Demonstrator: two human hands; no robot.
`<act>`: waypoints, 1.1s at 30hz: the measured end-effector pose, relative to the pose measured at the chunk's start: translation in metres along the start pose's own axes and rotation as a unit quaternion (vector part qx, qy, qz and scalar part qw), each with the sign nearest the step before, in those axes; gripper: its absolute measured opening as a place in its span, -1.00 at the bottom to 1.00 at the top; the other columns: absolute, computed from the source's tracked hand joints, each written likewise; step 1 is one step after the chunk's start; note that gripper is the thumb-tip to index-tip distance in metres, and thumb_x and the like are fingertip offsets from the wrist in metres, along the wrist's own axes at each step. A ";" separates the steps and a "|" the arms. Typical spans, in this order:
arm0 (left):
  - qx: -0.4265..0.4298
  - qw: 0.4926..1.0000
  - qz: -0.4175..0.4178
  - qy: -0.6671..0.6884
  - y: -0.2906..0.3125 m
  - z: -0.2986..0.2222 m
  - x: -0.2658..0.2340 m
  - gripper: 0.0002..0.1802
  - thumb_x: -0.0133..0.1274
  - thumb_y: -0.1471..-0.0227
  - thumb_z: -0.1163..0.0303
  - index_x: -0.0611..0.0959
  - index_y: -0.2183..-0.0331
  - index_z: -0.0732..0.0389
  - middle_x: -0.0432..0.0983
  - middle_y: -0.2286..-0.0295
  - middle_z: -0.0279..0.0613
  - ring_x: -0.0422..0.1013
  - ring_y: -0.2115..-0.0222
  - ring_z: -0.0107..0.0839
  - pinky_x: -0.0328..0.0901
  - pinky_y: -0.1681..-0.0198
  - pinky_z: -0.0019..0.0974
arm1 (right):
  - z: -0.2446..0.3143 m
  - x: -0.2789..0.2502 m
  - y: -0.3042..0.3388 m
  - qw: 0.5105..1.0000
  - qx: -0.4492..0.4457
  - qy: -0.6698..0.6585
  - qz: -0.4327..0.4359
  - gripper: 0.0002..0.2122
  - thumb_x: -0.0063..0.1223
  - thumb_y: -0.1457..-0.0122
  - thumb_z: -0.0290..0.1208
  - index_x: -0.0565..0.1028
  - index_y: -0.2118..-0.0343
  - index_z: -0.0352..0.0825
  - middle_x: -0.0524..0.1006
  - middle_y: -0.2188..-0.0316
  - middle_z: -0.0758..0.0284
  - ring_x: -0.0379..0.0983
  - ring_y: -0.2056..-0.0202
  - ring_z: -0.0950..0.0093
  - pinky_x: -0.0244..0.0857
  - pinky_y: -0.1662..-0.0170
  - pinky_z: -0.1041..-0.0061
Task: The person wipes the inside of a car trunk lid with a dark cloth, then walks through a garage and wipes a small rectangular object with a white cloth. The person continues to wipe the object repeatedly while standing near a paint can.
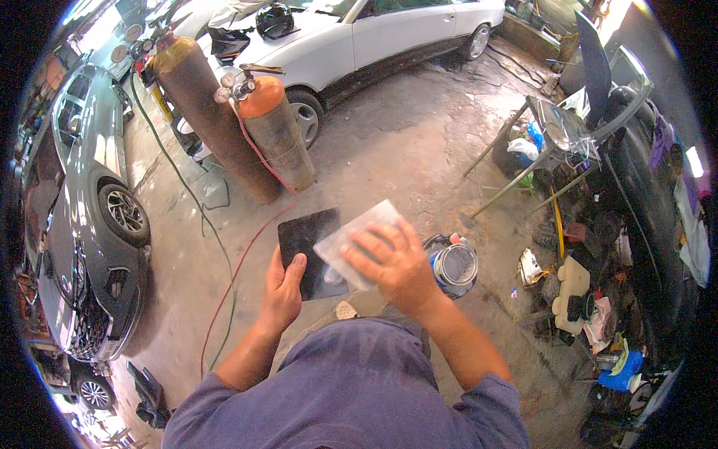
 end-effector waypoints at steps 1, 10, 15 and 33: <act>0.005 1.000 -0.008 -0.004 -0.002 0.000 0.000 -0.64 -0.17 -0.35 0.41 0.37 -0.10 0.35 0.46 0.09 -0.26 0.33 0.09 -0.55 0.22 -0.05 -0.42 | 0.007 0.003 0.002 1.000 -0.011 -0.019 0.009 -0.65 0.02 -0.08 -0.38 0.56 0.03 -0.05 0.48 -0.06 0.42 0.37 -0.08 0.32 0.17 -0.20 0.06; 0.028 0.995 -0.073 -0.061 -0.008 0.012 -0.011 -0.74 -0.12 -0.33 0.39 0.46 0.02 0.30 0.43 0.35 -0.43 0.25 0.36 -0.66 0.22 0.28 -0.51 | 0.045 0.022 0.024 0.993 -0.045 -0.102 0.046 -0.71 0.03 -0.09 -0.34 0.57 0.10 0.01 0.49 -0.06 0.48 0.38 -0.07 0.40 0.17 -0.20 0.08; 0.038 0.992 -0.090 -0.076 -0.011 0.002 -0.013 -0.73 -0.11 -0.33 0.38 0.46 0.01 0.31 0.45 0.32 -0.38 0.27 0.35 -0.65 0.24 0.27 -0.50 | 0.052 0.026 0.036 0.988 -0.048 -0.120 0.087 -0.68 0.04 -0.06 -0.39 0.57 0.09 0.00 0.50 -0.03 0.45 0.38 -0.07 0.39 0.17 -0.20 0.06; -0.145 0.940 -0.159 0.264 0.011 0.042 -0.012 -0.68 -0.01 -0.23 0.42 0.41 0.01 0.28 0.50 0.19 -0.15 0.49 0.22 -0.39 0.44 0.13 -0.26 | -0.004 0.052 0.065 0.987 0.077 -0.126 0.067 -0.51 0.19 -0.03 -0.53 0.49 -0.09 -0.08 0.30 -0.15 0.08 0.28 -0.18 0.08 0.22 -0.21 0.23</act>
Point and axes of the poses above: each hand's wrist, its own y-axis away from the middle knuckle, its own x-axis out of the palm, z = x × y, the point moved 6 cm from there along -y, towards the middle knuckle
